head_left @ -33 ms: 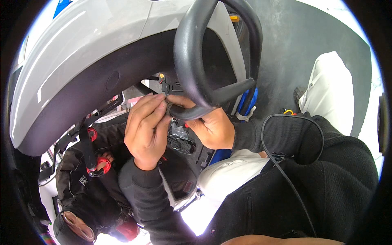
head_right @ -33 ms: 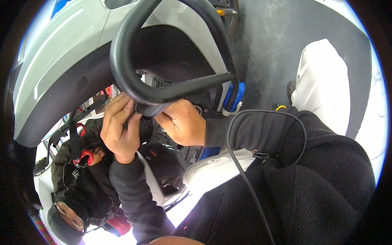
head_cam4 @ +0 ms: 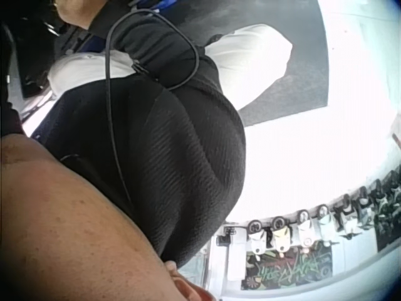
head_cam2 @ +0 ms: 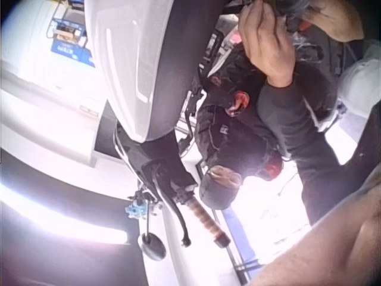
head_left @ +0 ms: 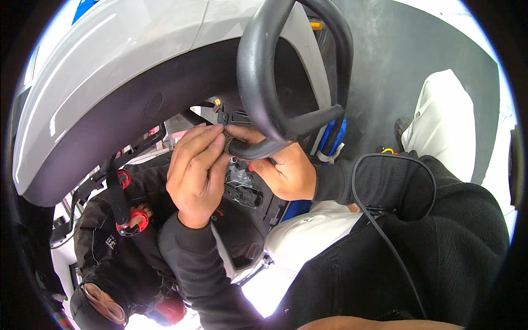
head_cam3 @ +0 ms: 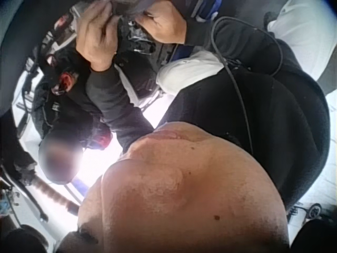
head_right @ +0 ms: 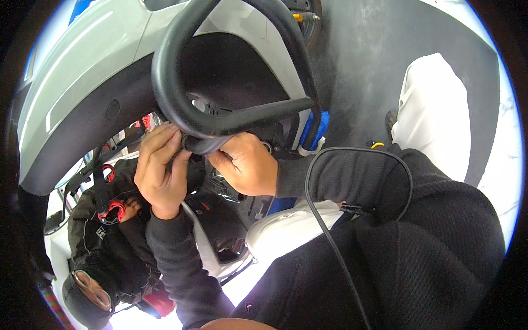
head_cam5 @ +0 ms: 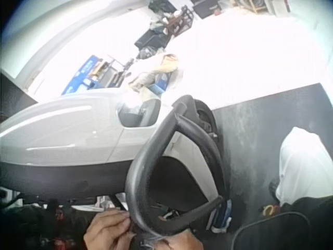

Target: The person secures a black strap around the scooter's handlebar using both hands, then retrieves black tape from a shelf and wraps it around the strap to fasten it. The person repeatedly adjusts the strap and tape to ensure it is tightly secured.

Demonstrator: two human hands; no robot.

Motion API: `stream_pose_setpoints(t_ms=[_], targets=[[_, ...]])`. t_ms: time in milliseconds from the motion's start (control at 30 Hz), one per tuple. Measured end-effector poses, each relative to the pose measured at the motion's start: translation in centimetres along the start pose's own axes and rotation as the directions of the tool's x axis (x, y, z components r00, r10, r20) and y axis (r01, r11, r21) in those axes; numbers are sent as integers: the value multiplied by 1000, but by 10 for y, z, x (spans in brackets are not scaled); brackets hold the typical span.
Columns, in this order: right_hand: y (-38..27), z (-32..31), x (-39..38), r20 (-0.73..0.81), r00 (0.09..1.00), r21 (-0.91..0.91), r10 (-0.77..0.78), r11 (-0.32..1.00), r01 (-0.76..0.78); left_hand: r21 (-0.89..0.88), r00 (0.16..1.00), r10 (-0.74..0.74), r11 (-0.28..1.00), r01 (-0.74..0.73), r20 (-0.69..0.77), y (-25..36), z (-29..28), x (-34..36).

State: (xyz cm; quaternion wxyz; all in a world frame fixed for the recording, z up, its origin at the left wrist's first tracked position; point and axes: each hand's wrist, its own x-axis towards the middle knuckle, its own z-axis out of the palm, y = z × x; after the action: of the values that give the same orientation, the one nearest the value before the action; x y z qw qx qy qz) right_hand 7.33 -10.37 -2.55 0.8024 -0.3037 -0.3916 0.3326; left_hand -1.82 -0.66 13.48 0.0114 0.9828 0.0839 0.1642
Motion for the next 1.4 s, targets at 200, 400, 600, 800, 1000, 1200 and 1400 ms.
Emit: stream_pose_setpoints(t_ms=[200, 400, 600, 800, 1000, 1200, 1400], targets=[[-8, -14, 3, 31, 996, -61, -82, 995, 84, 9, 1000, 24, 1000, -24, 19, -2, -4, 6], [1, -35, 15, 196, 969, -210, -151, 959, 191, 15, 1000, 6, 1000, -6, 11, -3, -2, 5], [10, -37, 15, 196, 977, -182, -79, 977, 115, -86, 998, -49, 995, 52, 35, -10, 1, 0], [5, -36, 15, 247, 966, -23, 72, 997, -69, -180, 1000, 12, 984, -10, 10, -24, 5, -9], [-6, -25, 20, 173, 981, 31, 91, 995, -98, -160, 992, 91, 982, -104, -85, -32, 7, -12], [-19, -13, 22, 79, 985, 12, 153, 988, -155, -214, 987, 110, 968, -134, -120, -36, 9, -9], [-20, -10, 19, 65, 983, 57, 173, 983, -177, -270, 989, 89, 955, -119, -121, -36, 8, -8]])
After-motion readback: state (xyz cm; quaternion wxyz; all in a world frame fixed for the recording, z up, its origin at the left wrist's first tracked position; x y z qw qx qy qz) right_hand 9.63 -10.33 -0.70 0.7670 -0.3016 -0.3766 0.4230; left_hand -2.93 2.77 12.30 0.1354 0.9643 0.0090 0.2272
